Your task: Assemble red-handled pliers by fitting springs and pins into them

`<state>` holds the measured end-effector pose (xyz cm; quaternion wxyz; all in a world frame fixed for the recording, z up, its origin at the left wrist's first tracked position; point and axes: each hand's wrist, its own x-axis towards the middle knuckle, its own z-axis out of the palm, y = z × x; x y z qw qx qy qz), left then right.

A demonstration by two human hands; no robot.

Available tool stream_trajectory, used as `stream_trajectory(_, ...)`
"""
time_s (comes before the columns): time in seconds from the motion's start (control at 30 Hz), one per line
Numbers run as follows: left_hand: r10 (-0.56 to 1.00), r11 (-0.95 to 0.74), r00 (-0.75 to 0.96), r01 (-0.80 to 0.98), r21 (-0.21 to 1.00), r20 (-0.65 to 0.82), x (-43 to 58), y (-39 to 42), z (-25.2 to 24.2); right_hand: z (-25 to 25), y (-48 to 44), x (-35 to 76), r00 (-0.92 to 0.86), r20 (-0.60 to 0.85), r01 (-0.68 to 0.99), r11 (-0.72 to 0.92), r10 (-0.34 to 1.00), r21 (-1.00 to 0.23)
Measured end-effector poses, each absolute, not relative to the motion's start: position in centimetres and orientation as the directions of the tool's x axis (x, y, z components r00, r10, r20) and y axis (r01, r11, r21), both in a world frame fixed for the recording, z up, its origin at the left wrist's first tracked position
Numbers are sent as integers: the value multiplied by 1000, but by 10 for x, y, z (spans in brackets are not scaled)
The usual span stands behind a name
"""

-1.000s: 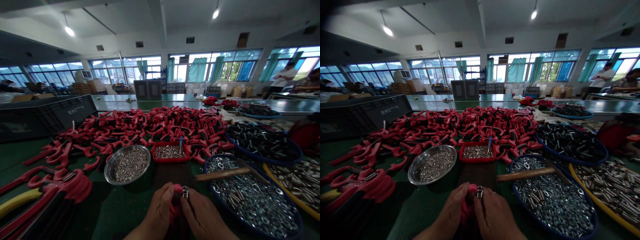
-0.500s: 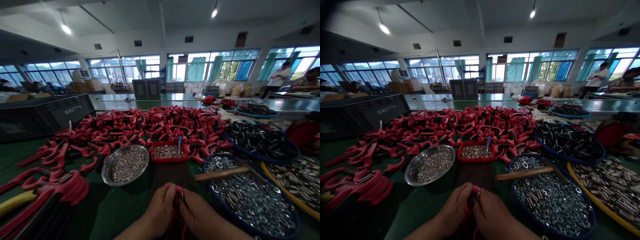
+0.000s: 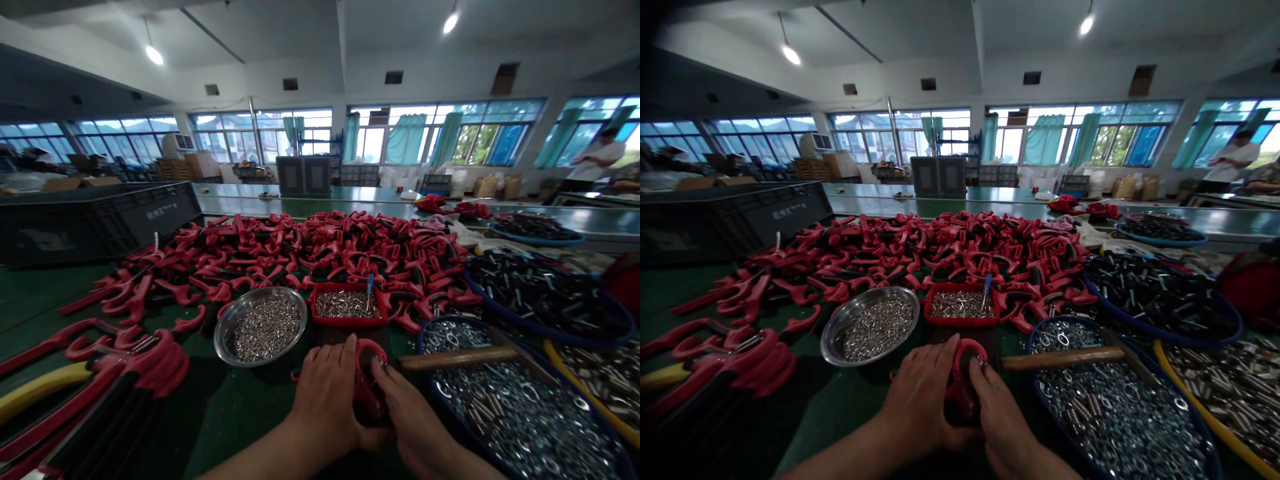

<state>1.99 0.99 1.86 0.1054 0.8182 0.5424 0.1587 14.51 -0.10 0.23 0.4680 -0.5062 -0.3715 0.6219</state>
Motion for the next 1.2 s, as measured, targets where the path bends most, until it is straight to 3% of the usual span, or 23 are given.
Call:
stream_trajectory(0.1, 902, -431, 417, 841, 327, 114, 8, 19, 19, 7, 3, 156, -169, -212, 178, -182, 962, -967)
stream_trajectory(0.17, 891, -450, 441, 830, 329, 104, -1, 29, 23, 25, 16, 167, -261, -163, 496, -13, 951, -868)
stream_trajectory(0.2, 886, -460, 454, 825, 330, 99, -4, 33, 25, 36, 26, 172, -331, -128, 716, 161, 935, -679)
stream_trajectory(0.23, 876, -475, 473, 817, 326, 92, -5, 38, 27, 48, 39, 175, -354, -29, 879, 322, 935, -353)
stream_trajectory(0.3, 847, -520, 527, 803, 292, 61, -3, 43, 28, 66, 71, 177, -276, 64, 941, 283, 959, -187)
stream_trajectory(0.47, 803, -586, 596, 788, 188, 7, 1, 47, 26, 61, 148, 150, -284, -110, 959, 285, 953, -6)
stream_trajectory(0.6, 804, -587, 594, 781, 212, 38, -14, 72, 39, 42, 173, 133, -315, -155, 947, 321, 936, 10)
stream_trajectory(0.7, 913, -406, 407, 908, 101, 4, -20, 111, 50, 37, 176, 138, -335, -121, 942, 335, 934, -19)
stream_trajectory(0.87, 904, -406, 409, 913, 52, -127, -6, 164, 47, 33, 172, 157, -362, -32, 929, 358, 932, -94)
stream_trajectory(1.03, 895, -424, 431, 902, 78, -114, 0, 168, 39, 27, 169, 163, -397, -8, 898, 386, 918, -209)
stream_trajectory(1.2, 918, -391, 397, 903, 179, 2, -11, 168, 37, 32, 170, 166, -377, 65, 860, 375, 924, -345)
